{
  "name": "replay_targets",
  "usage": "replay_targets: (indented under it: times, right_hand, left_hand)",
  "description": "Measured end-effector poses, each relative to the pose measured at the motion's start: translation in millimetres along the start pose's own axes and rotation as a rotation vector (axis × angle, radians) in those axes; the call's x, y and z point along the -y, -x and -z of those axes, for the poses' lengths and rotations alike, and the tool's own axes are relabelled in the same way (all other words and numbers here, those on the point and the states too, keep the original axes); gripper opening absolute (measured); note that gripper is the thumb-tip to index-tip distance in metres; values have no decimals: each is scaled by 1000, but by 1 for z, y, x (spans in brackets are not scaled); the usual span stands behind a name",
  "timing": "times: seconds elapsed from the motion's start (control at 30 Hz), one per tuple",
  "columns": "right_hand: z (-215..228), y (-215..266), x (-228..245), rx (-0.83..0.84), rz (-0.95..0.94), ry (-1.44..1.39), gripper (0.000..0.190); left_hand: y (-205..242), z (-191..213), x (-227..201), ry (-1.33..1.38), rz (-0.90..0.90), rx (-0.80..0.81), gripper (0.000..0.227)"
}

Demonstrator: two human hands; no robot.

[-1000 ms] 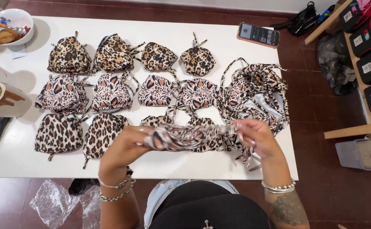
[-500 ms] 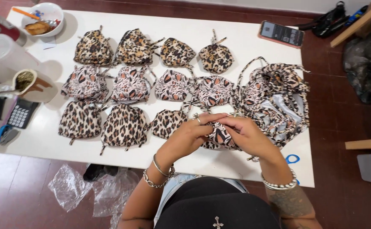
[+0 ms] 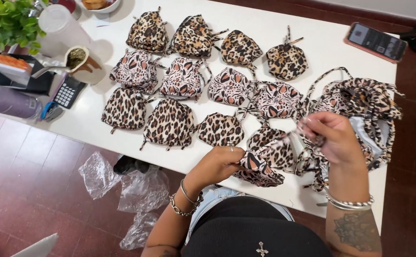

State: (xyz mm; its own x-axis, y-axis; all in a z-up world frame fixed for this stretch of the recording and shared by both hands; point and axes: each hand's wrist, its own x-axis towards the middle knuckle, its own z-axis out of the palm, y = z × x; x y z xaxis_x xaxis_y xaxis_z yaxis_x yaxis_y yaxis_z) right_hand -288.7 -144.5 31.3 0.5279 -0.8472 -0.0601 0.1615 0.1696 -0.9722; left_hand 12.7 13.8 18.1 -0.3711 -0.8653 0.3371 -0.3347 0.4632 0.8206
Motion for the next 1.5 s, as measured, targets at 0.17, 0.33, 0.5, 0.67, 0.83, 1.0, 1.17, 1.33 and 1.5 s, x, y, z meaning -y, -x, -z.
replay_targets:
  times: [0.17, 0.33, 0.5, 0.67, 0.83, 1.0, 1.17, 1.33, 1.5]
  right_hand:
    - [-92, -23, 36, -156, -86, -19, 28]
    - [-130, -60, 53, 216, -151, 113, 79]
    - [-144, -119, 42, -85, -115, 326, 41]
    - [-73, -201, -85, -171, 56, 209, 42]
    - [-83, -191, -119, -298, -68, 176, 26]
    - [-95, -199, -114, -308, -108, 340, 13]
    - [-97, -213, -125, -295, -61, 794, 35]
    - [-105, -185, -90, -159, 158, 964, 73]
    - [-88, -94, -36, -193, 200, 928, 68]
  left_hand:
    - [-7, 3, 24, 168, 76, -69, 16]
    - [-72, 69, 9, -131, 76, -130, 14]
    - [-125, 95, 70, -113, 173, -209, 14]
    - [-156, 97, 126, -79, 287, -300, 23]
    - [-148, 84, 127, -325, 464, -186, 35]
    - [-138, 66, 94, -596, 554, 24, 75]
    - [-128, 47, 122, -637, 611, 196, 98]
    - [-123, 35, 155, -739, 627, 201, 89]
    - [-127, 42, 135, -691, 659, 238, 97]
